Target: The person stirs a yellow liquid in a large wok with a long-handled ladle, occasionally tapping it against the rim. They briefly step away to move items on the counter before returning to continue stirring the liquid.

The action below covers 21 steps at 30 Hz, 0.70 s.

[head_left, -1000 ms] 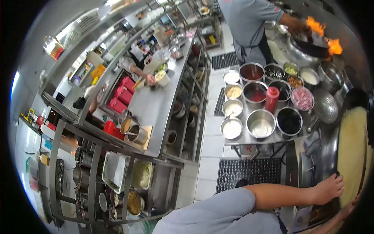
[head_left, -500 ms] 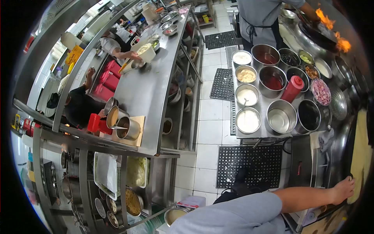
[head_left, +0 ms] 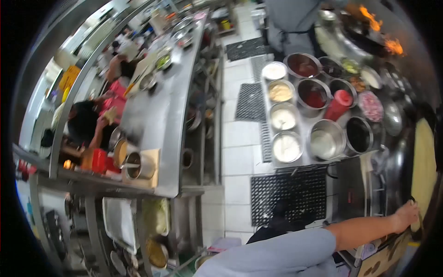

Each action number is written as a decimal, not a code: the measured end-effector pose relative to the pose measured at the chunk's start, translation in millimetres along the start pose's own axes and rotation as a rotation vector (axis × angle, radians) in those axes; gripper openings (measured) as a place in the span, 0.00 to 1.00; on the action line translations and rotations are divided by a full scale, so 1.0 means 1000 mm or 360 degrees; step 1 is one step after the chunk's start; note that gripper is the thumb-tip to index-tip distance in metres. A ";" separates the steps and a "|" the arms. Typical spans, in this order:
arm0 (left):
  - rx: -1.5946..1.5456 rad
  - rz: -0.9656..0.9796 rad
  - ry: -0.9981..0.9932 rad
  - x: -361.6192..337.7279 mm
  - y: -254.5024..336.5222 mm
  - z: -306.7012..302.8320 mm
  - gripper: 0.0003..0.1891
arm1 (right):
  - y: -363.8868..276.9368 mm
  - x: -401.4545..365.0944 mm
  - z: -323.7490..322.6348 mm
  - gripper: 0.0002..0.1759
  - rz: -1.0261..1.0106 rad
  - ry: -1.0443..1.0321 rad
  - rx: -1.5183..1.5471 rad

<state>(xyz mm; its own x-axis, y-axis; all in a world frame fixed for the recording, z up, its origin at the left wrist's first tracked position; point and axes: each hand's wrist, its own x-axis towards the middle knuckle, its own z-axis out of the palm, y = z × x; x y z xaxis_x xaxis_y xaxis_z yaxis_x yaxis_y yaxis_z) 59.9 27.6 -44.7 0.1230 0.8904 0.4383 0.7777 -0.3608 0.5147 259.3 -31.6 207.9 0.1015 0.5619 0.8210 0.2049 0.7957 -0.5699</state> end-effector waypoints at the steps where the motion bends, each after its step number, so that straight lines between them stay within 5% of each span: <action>1: -0.0053 -0.0045 0.0059 0.011 -0.001 0.026 0.21 | -0.003 0.002 -0.013 0.22 0.0036 0.0051 -0.0008; 3: -0.0540 0.0069 0.0549 -0.009 -0.010 0.031 0.18 | -0.003 0.002 -0.029 0.21 0.0157 0.0144 -0.0009; 4: -0.0587 -0.0053 0.0350 -0.024 -0.003 -0.015 0.17 | -0.001 0.003 -0.033 0.21 0.0257 0.0199 0.0009; 5: -0.0483 0.0017 0.0571 -0.022 -0.008 0.008 0.18 | 0.000 0.003 -0.035 0.21 0.0357 0.0263 0.0067; 6: -0.0297 -0.0021 0.0212 -0.030 -0.001 -0.039 0.19 | 0.000 0.000 -0.030 0.21 0.0438 0.0334 0.0148; 7: -0.0340 0.0148 0.0431 -0.029 -0.007 -0.035 0.23 | 0.000 -0.007 -0.022 0.21 0.0468 0.0374 0.0243; 12: -0.0073 0.0161 0.0124 -0.025 0.012 -0.078 0.33 | 0.027 -0.034 0.033 0.21 0.0220 0.0326 0.0516; 21: 0.0126 0.0178 0.0104 -0.012 0.022 -0.073 0.30 | 0.110 -0.052 0.068 0.20 0.0092 0.0239 0.0673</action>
<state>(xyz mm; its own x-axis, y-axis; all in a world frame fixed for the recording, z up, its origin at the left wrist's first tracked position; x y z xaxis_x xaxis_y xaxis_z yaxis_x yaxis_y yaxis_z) 30.1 -11.4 15.2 0.1734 0.8249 0.5381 0.8077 -0.4317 0.4015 210.7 42.1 99.7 0.2475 0.5940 0.7655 -0.2176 0.8040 -0.5534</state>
